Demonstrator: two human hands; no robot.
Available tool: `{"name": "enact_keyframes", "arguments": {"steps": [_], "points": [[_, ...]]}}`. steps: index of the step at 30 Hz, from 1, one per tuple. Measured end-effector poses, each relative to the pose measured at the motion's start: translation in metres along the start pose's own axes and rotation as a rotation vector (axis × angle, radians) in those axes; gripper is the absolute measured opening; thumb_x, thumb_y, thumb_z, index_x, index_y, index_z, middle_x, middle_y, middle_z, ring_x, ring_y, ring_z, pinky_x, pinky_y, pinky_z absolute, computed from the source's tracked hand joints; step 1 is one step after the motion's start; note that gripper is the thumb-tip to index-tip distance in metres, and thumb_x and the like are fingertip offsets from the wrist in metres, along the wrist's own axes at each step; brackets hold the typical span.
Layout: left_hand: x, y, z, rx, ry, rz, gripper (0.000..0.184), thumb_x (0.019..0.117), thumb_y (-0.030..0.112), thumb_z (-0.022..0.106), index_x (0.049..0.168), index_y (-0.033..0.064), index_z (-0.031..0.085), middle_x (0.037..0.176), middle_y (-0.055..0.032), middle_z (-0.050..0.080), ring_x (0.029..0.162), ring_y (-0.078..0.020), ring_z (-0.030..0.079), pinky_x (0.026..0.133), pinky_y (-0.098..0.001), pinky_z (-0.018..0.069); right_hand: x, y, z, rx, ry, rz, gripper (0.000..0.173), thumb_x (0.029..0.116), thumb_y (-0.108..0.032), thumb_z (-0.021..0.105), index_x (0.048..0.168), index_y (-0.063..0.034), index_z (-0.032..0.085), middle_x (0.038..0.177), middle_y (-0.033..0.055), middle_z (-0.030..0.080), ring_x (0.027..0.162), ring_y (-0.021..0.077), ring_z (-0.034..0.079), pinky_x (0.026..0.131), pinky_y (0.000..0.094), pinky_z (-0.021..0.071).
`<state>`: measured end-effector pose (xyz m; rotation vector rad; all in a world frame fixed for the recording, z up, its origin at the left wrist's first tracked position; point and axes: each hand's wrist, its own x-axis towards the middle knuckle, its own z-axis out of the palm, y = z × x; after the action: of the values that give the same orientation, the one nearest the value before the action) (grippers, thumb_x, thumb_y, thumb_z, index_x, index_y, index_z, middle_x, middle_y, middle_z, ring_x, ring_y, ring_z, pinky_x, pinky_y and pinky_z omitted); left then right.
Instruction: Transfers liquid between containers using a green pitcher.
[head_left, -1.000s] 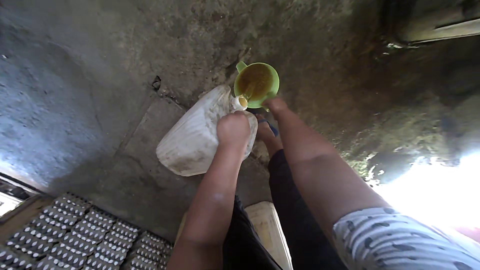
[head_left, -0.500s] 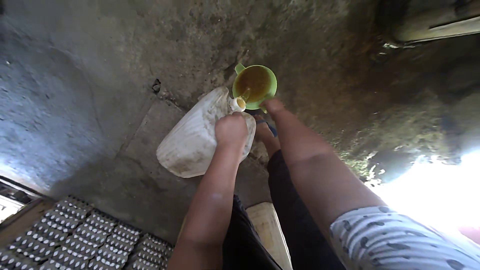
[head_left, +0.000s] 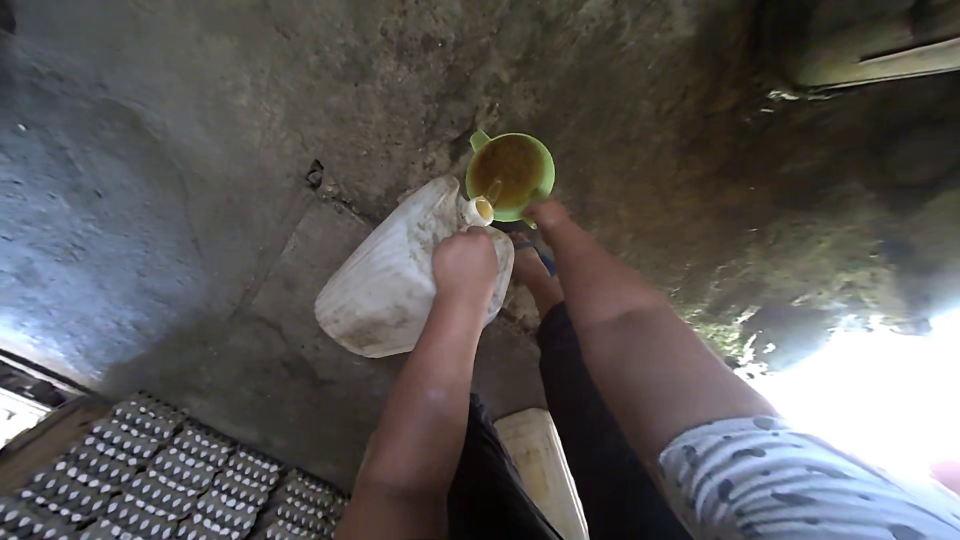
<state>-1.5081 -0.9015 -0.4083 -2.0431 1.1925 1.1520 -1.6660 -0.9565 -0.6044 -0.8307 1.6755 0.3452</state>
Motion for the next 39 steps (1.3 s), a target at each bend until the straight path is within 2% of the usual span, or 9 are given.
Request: {"name": "enact_keyframes", "arguments": {"steps": [7,12,16,19,22,26,30,34,39], "points": [[-0.012,-0.012,0.006,0.013,0.030,0.014,0.023,0.1032,0.011,0.050,0.116,0.0060,0.069,0.098,-0.0169,0.072,0.093,-0.0348,0.072,0.073,-0.0496,0.0580,-0.004,-0.001,0.002,0.078,0.026,-0.073,0.046,0.0834,-0.008,0.068,0.128,0.0005,0.063,0.128,0.0239,0.063,0.120,0.0366,0.059,0.098,0.0606,0.0483],[-0.042,-0.047,0.020,-0.042,0.152,0.074,0.024,0.1043,0.014,0.051,0.115,0.0057,0.071,0.095,-0.0167,0.072,0.091,-0.0346,0.072,0.076,-0.0493,0.0582,-0.036,-0.008,0.004,0.020,0.016,-0.082,0.046,0.0871,-0.011,0.067,0.131,-0.0007,0.062,0.129,0.0244,0.062,0.121,0.0376,0.059,0.099,0.0618,0.0476],[-0.072,-0.090,0.040,-0.106,0.201,0.089,0.031,0.1041,0.023,0.055,0.130,0.0129,0.068,0.097,-0.0149,0.072,0.090,-0.0332,0.072,0.077,-0.0493,0.0584,-0.082,-0.014,0.014,-0.006,0.003,-0.078,0.046,0.0876,-0.012,0.067,0.132,-0.0002,0.061,0.129,0.0251,0.062,0.121,0.0392,0.059,0.100,0.0623,0.0481],[-0.098,-0.124,0.047,-0.165,0.124,0.034,0.038,0.1063,0.027,0.053,0.142,0.0195,0.063,0.112,-0.0149,0.073,0.105,-0.0332,0.071,0.091,-0.0507,0.0557,-0.125,-0.015,0.030,0.047,-0.022,-0.097,0.043,0.0904,-0.011,0.066,0.131,-0.0010,0.061,0.127,0.0226,0.064,0.117,0.0356,0.061,0.099,0.0587,0.0500],[-0.128,-0.162,0.052,-0.280,0.064,-0.080,0.040,0.1055,0.028,0.054,0.145,0.0240,0.061,0.124,-0.0125,0.072,0.118,-0.0317,0.067,0.103,-0.0515,0.0505,-0.153,-0.004,0.052,0.006,-0.047,-0.112,0.041,0.0886,-0.013,0.070,0.129,-0.0047,0.065,0.126,0.0217,0.065,0.118,0.0369,0.062,0.097,0.0621,0.0509],[-0.171,-0.225,0.081,-0.436,0.065,-0.226,0.040,0.1039,0.027,0.059,0.143,0.0233,0.063,0.131,-0.0134,0.069,0.125,-0.0326,0.063,0.109,-0.0520,0.0470,-0.219,-0.017,0.085,-0.181,-0.147,-0.121,0.041,0.0962,-0.013,0.066,0.133,0.0023,0.059,0.131,0.0277,0.060,0.122,0.0398,0.058,0.101,0.0596,0.0468],[-0.200,-0.301,0.125,-0.558,0.042,-0.323,0.038,0.1040,0.022,0.058,0.141,0.0221,0.064,0.133,-0.0136,0.067,0.122,-0.0316,0.064,0.106,-0.0517,0.0499,-0.266,-0.012,0.134,-0.068,-0.248,-0.131,0.039,0.0944,-0.006,0.065,0.132,0.0018,0.060,0.124,0.0218,0.065,0.114,0.0297,0.063,0.098,0.0482,0.0509],[-0.213,-0.369,0.170,-0.634,0.028,-0.340,0.039,0.1042,0.016,0.058,0.143,0.0143,0.062,0.139,-0.0166,0.062,0.127,-0.0331,0.062,0.110,-0.0512,0.0475,-0.305,-0.016,0.167,-0.117,-0.362,-0.107,0.040,0.0952,-0.006,0.064,0.134,0.0006,0.060,0.128,0.0204,0.063,0.118,0.0281,0.061,0.100,0.0469,0.0498],[-0.217,-0.384,0.175,-0.580,-0.001,-0.412,0.040,0.1017,0.017,0.061,0.141,0.0155,0.063,0.141,-0.0161,0.062,0.134,-0.0342,0.057,0.114,-0.0516,0.0435,-0.327,-0.020,0.179,-0.285,-0.384,-0.144,0.042,0.0911,-0.010,0.068,0.132,0.0000,0.061,0.126,0.0217,0.064,0.117,0.0316,0.061,0.099,0.0514,0.0498]]}}
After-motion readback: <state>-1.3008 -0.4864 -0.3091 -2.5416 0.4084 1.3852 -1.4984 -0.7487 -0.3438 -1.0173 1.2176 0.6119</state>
